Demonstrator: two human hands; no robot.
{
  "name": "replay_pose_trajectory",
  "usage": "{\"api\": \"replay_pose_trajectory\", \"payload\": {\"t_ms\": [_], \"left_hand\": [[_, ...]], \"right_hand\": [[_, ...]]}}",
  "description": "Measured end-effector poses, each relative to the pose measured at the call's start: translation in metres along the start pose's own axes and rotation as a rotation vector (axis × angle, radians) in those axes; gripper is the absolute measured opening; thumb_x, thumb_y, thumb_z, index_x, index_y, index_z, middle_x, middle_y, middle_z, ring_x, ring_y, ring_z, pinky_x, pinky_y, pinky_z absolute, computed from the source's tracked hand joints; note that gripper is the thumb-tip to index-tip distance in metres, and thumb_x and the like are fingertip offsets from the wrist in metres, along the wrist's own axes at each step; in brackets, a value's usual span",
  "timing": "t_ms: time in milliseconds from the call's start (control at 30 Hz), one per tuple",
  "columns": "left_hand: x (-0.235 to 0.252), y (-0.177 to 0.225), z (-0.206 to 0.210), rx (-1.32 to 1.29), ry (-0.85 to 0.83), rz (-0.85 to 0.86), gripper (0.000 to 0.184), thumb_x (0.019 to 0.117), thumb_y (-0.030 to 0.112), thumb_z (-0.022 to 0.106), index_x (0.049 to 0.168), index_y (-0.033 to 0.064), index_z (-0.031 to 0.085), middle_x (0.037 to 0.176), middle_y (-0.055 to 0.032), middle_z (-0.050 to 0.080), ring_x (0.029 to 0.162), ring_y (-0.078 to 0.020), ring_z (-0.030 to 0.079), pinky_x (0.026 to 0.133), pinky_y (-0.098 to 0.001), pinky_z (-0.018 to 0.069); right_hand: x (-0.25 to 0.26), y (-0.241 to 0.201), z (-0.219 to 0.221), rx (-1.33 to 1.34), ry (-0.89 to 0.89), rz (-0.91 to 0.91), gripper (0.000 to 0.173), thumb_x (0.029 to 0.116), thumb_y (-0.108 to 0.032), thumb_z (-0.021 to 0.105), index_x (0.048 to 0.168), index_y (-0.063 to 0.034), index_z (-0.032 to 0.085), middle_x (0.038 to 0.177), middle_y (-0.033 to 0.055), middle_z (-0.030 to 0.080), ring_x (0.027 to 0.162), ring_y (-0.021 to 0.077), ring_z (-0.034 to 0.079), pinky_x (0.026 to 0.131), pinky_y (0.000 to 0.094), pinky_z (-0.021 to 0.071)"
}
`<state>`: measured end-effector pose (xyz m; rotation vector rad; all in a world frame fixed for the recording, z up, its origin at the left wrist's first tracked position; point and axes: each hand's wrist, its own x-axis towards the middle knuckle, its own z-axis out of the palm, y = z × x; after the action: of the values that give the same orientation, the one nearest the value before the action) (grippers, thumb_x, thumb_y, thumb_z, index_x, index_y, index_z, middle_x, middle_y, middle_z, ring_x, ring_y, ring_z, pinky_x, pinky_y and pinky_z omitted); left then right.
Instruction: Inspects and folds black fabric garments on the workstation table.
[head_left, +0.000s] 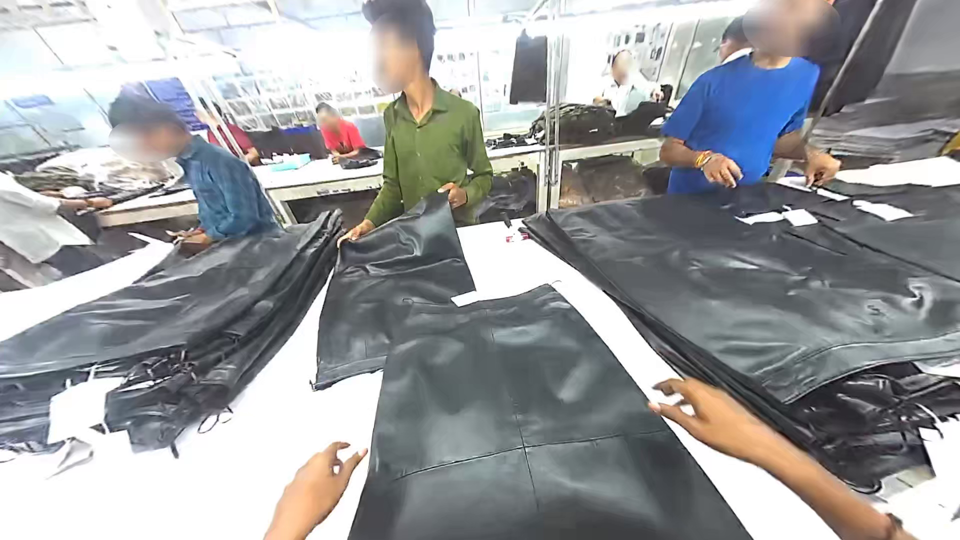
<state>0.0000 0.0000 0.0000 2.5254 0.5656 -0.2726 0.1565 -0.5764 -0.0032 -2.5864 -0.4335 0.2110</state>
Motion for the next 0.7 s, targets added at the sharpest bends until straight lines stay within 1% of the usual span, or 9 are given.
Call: {"api": "replay_pose_trajectory", "payload": {"t_ms": [100,200,267,333,433,500,533,633,700], "left_hand": [[-0.024,-0.036,0.065,-0.219,0.109,-0.086,0.059,0.1026,0.050,0.054,0.129,-0.0008,0.066,0.111,-0.0251,0.072,0.104,-0.0424,0.069,0.095,-0.0656,0.0494],[-0.037,-0.035,0.088,-0.246,0.295,-0.132,0.051,0.1013,0.047,0.058,0.120,0.0014,0.072,0.100,-0.0198,0.074,0.096,-0.0381,0.070,0.089,-0.0648,0.0505],[-0.036,-0.030,0.093,-0.222,0.355,-0.144,0.045,0.1009,0.042,0.060,0.116,0.0023,0.073,0.098,-0.0186,0.074,0.094,-0.0384,0.070,0.087,-0.0657,0.0501],[-0.033,-0.025,0.095,-0.203,0.378,-0.149,0.040,0.1017,0.038,0.060,0.113,0.0018,0.074,0.098,-0.0192,0.074,0.095,-0.0392,0.070,0.086,-0.0663,0.0502],[-0.029,-0.020,0.095,-0.215,0.374,-0.209,0.037,0.1013,0.037,0.063,0.113,0.0037,0.074,0.096,-0.0169,0.074,0.093,-0.0370,0.070,0.084,-0.0641,0.0511],[-0.028,-0.017,0.092,-0.222,0.356,-0.250,0.036,0.1010,0.037,0.063,0.114,0.0047,0.073,0.096,-0.0154,0.075,0.094,-0.0357,0.070,0.085,-0.0627,0.0515],[-0.027,-0.016,0.090,-0.221,0.344,-0.263,0.036,0.1012,0.038,0.063,0.115,0.0057,0.073,0.096,-0.0144,0.075,0.094,-0.0347,0.070,0.085,-0.0618,0.0520],[-0.022,-0.017,0.087,-0.241,0.322,-0.284,0.035,0.1008,0.038,0.063,0.115,0.0077,0.074,0.099,-0.0128,0.075,0.095,-0.0320,0.071,0.086,-0.0592,0.0527],[-0.017,-0.014,0.085,-0.261,0.304,-0.287,0.036,0.1005,0.038,0.064,0.116,0.0075,0.074,0.102,-0.0128,0.075,0.098,-0.0314,0.071,0.089,-0.0579,0.0529]], "right_hand": [[-0.040,0.041,0.056,0.158,0.017,0.205,0.053,0.1014,-0.044,0.058,0.135,-0.0038,0.061,0.116,0.0217,0.070,0.101,0.0372,0.070,0.092,0.0594,0.0535],[-0.057,0.039,0.074,0.332,0.114,0.288,0.045,0.1007,-0.041,0.060,0.130,-0.0070,0.065,0.103,0.0160,0.073,0.088,0.0294,0.070,0.083,0.0535,0.0548],[-0.057,0.034,0.075,0.544,0.151,0.336,0.034,0.1032,-0.036,0.058,0.115,-0.0069,0.070,0.093,0.0098,0.071,0.082,0.0199,0.066,0.078,0.0442,0.0538],[-0.055,0.032,0.070,0.760,0.167,0.410,0.034,0.1060,-0.034,0.054,0.100,-0.0056,0.072,0.083,0.0058,0.070,0.074,0.0140,0.066,0.070,0.0360,0.0552],[-0.049,0.034,0.062,0.968,0.149,0.508,0.033,0.1064,-0.032,0.053,0.099,-0.0052,0.071,0.079,0.0064,0.072,0.067,0.0136,0.069,0.060,0.0311,0.0565],[-0.045,0.040,0.063,1.058,0.123,0.519,0.027,0.1071,-0.027,0.052,0.096,-0.0062,0.066,0.078,0.0055,0.072,0.066,0.0118,0.069,0.058,0.0273,0.0567],[-0.043,0.042,0.064,1.092,0.116,0.518,0.024,0.1068,-0.024,0.052,0.095,-0.0066,0.065,0.078,0.0050,0.071,0.066,0.0110,0.069,0.059,0.0263,0.0568],[-0.039,0.046,0.068,1.152,0.123,0.507,0.016,0.1037,-0.014,0.056,0.104,-0.0038,0.068,0.084,0.0058,0.074,0.072,0.0111,0.071,0.066,0.0270,0.0596],[-0.036,0.053,0.067,1.151,0.180,0.497,0.012,0.0996,-0.008,0.061,0.106,-0.0018,0.069,0.085,0.0062,0.075,0.073,0.0113,0.072,0.066,0.0266,0.0599]]}}
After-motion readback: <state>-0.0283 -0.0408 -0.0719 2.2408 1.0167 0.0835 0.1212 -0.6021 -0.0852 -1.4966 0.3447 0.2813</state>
